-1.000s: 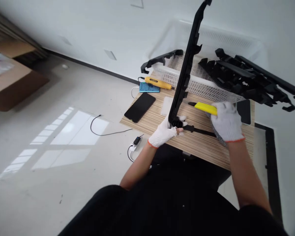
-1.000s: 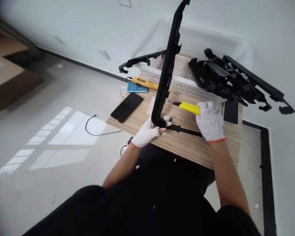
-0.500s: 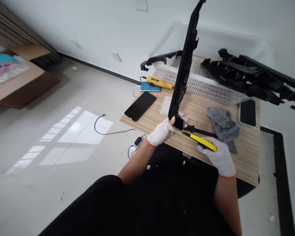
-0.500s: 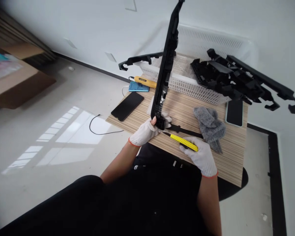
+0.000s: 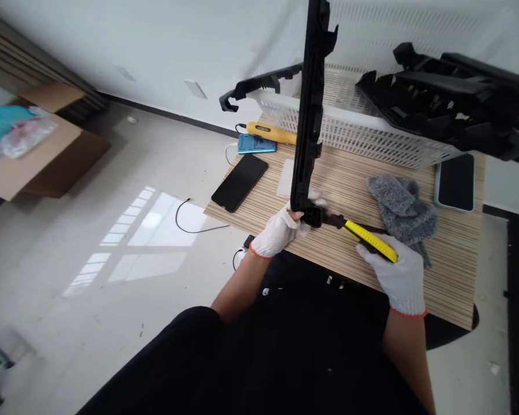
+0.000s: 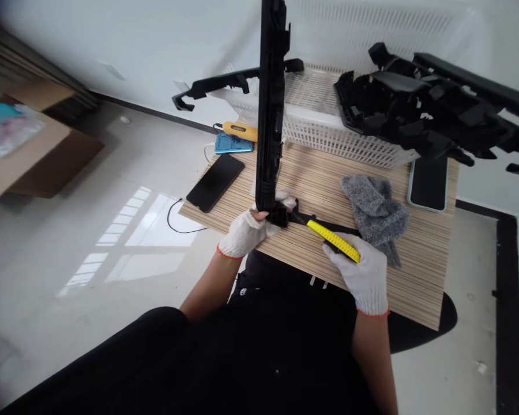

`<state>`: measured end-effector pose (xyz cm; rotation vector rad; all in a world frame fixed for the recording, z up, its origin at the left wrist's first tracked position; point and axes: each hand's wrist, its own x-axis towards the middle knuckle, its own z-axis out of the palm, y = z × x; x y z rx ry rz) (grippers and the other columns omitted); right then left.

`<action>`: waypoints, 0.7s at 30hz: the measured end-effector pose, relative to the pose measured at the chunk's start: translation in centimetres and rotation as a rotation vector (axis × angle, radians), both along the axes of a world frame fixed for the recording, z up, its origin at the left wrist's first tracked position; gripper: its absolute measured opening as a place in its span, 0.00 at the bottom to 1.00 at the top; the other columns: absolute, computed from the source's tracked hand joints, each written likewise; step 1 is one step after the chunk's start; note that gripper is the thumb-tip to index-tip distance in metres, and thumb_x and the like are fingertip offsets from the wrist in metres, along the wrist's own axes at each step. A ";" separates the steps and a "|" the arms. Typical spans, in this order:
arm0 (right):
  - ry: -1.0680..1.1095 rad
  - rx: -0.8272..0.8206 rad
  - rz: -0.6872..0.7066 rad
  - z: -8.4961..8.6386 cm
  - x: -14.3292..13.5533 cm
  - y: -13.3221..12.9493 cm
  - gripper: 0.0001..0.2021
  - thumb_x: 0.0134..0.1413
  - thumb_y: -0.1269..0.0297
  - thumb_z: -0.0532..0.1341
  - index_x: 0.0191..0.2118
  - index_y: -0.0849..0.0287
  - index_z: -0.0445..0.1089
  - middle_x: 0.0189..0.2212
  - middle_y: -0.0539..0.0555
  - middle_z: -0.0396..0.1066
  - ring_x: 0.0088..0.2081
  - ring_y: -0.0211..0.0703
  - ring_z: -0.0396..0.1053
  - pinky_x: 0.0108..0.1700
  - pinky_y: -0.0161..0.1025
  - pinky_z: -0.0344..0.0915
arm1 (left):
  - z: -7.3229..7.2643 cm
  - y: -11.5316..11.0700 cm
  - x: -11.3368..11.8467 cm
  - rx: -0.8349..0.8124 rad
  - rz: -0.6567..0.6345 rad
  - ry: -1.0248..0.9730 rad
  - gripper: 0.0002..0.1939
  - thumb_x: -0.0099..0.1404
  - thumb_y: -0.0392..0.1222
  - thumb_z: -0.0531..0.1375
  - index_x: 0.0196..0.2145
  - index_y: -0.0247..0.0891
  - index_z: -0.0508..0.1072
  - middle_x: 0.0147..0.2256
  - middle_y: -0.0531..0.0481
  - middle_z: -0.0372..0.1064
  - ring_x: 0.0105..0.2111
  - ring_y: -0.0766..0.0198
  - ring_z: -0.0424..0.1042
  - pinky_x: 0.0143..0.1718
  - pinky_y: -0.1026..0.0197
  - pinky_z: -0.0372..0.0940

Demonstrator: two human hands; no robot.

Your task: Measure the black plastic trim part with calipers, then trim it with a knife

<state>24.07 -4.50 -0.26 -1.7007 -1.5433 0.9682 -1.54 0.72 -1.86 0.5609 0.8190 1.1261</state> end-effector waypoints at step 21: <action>0.030 -0.033 0.064 0.1 0.3 0.3 0.19 0.50 0.43 0.73 0.43 0.48 0.83 0.42 0.53 0.83 0.43 0.55 0.80 0.50 0.53 0.78 | 0.2 0.1 0.1 0.080 -0.040 0.169 0.31 0.49 0.53 0.64 0.49 0.36 0.80 0.40 0.40 0.80 0.22 0.62 0.64 0.20 0.58 0.54</action>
